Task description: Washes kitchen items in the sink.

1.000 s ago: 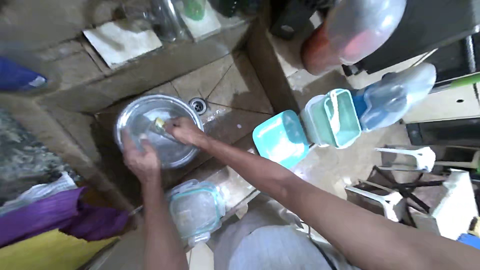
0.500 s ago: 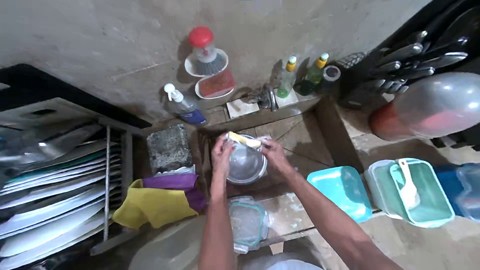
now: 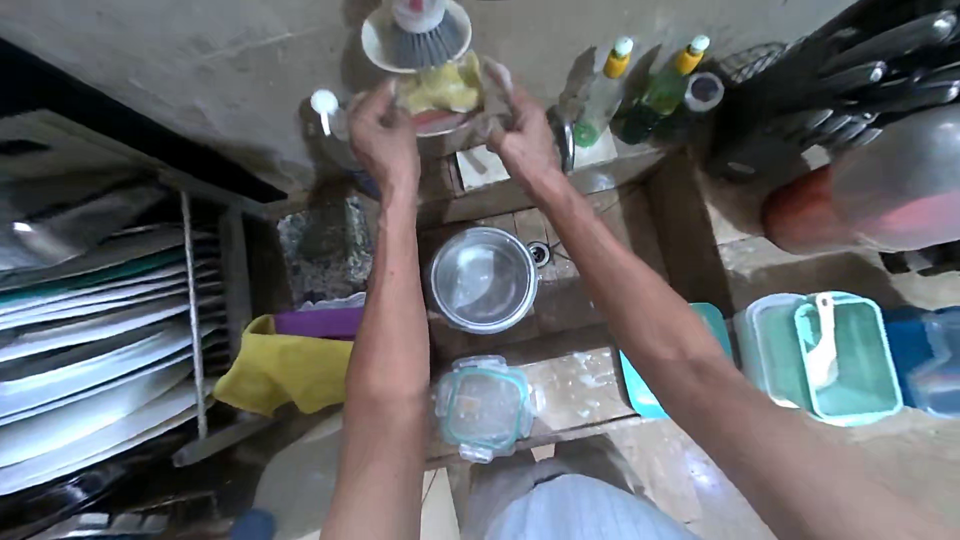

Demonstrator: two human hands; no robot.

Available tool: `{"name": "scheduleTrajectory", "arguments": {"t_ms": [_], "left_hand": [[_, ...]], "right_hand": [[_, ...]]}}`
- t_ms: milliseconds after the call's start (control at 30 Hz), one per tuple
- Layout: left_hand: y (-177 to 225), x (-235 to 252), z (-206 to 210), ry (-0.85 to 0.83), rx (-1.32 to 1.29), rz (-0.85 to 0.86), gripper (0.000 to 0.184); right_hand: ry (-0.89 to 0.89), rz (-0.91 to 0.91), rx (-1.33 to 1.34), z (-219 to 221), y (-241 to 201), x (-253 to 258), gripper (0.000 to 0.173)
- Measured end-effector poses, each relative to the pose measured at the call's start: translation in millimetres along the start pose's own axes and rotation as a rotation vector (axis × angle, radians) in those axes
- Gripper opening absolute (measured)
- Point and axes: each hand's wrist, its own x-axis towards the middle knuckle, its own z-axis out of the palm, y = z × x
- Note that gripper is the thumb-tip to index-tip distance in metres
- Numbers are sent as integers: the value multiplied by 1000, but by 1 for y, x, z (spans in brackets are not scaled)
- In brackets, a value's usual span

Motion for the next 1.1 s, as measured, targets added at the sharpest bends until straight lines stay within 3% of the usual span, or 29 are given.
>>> {"name": "scheduleTrajectory", "arguments": {"t_ms": [100,167,267,367,467,567,700,867,1000,1100], "left_hand": [[-8,-29,10,189,-118,84,35],[-15,-61,26,193,-197,17,36],[-36,-91,74,-194,-221,-177,35],[-48,-80,135,-490,-249,-327,50],[-36,-52,178,-600,-296,-474,55],[-31,-28,191,-681,-318,-538,50],[-37,-14,189,-739,-193,-439,49],[-27,-4,209,-664,36,-410,39],[-34,-14,195,-699,-195,-373,43],[-42,-15,189,-712,-224,-335,41]], "right_hand": [[42,-1,47,-5,33,-55,46],[81,177,220,-6,76,-95,28],[194,582,431,-22,143,-127,22],[157,736,407,-45,175,-133,23],[79,824,304,-63,172,-126,21],[35,937,423,-72,163,-115,19],[-22,964,771,-73,175,-99,24],[-18,953,857,-72,169,-84,23],[18,945,907,-73,169,-71,21],[30,953,920,-74,173,-71,19]]}}
